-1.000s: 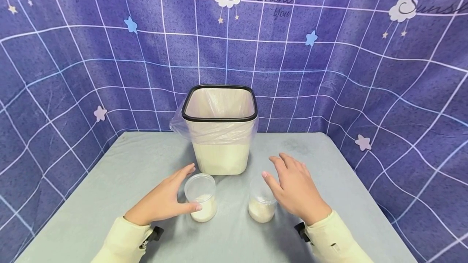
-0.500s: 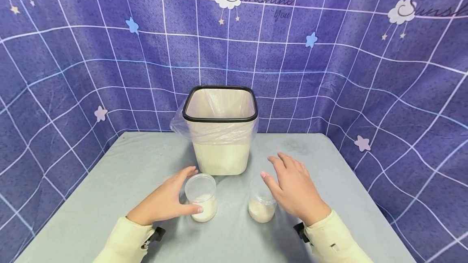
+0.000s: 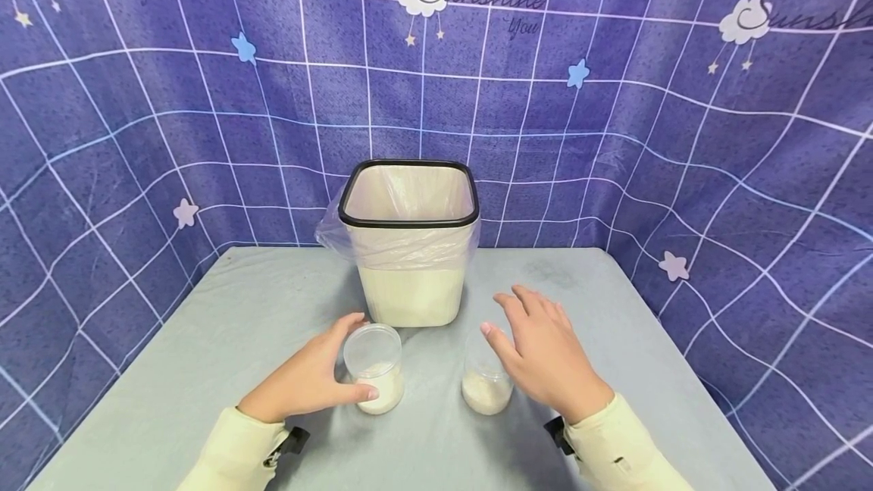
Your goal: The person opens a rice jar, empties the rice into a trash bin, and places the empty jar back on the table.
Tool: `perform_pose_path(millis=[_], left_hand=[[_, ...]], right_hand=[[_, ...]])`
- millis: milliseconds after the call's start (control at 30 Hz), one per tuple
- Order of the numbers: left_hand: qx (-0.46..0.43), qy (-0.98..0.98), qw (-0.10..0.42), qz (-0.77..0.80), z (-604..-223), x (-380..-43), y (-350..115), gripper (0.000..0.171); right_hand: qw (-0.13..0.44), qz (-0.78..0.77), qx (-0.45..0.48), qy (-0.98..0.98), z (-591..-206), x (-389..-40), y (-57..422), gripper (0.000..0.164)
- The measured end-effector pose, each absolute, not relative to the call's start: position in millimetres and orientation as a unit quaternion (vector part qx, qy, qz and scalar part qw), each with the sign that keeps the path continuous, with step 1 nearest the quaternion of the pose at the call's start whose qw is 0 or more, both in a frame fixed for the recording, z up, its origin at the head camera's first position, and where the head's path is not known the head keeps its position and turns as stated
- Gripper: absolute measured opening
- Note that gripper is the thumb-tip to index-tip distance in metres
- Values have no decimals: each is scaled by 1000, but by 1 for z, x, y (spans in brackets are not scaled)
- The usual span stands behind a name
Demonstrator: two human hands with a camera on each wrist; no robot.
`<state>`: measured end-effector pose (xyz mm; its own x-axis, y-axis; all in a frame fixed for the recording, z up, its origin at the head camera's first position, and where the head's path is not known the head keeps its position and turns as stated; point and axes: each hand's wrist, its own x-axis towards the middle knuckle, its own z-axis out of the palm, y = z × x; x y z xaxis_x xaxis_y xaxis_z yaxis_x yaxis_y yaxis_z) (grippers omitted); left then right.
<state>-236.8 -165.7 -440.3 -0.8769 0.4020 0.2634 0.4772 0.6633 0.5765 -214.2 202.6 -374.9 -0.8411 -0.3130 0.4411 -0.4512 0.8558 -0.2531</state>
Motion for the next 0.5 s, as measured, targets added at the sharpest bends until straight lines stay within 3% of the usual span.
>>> perform_pose_path(millis=[500], left_hand=[[-226,-899,24,-374,-444,-236,-165,110]], right_hand=[[190,178,202,-944,-377,-212,202,55]])
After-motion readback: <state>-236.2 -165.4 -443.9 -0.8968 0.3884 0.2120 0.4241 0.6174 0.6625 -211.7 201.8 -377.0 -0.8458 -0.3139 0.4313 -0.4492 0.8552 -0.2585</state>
